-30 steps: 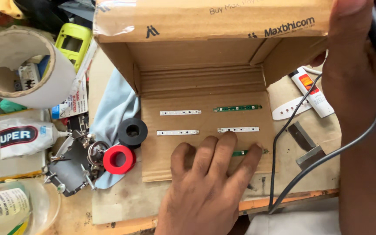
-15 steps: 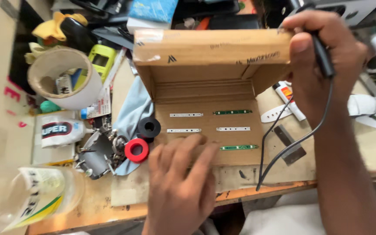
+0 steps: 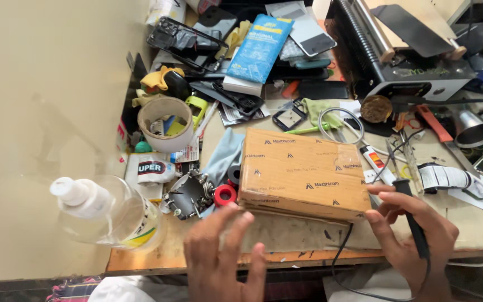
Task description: The person uses a soldering iron to solder small circuit boards laid on a piece of cardboard, steadying the boards with one hand while applying the iron tip to the board contacts. They then lift and reposition the cardboard sheet, adjust the boards, and later reach across the cluttered workbench to pick up items.
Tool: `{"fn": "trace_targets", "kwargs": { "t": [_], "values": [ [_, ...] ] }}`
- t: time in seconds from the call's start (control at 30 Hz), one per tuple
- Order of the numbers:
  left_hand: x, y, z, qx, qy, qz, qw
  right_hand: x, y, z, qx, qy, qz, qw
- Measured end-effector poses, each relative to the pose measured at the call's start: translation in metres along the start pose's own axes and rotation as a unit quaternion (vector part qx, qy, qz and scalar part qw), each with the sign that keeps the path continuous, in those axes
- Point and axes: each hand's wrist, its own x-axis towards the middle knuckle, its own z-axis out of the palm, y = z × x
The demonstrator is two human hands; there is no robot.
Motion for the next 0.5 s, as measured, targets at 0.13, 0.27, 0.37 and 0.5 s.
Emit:
{"fn": "trace_targets", "kwargs": {
  "t": [0.13, 0.27, 0.37, 0.5],
  "values": [
    [-0.007, 0.006, -0.001, -0.017, -0.021, 0.033, 0.999, -0.002, -0.019, -0.006, 0.033, 0.035, 0.013, 0.999],
    [0.0, -0.001, -0.009, -0.044, -0.018, -0.007, 0.999, -0.002, -0.02, -0.011, 0.053, 0.065, 0.001, 0.997],
    [0.012, -0.015, -0.015, -0.048, -0.015, -0.015, 0.999, 0.006, -0.004, -0.014, 0.062, 0.08, 0.009, 0.995],
    [0.023, -0.031, -0.022, -0.032, -0.012, 0.001, 0.999, 0.017, 0.015, -0.022, 0.049, 0.072, 0.028, 0.996]
  ]
}}
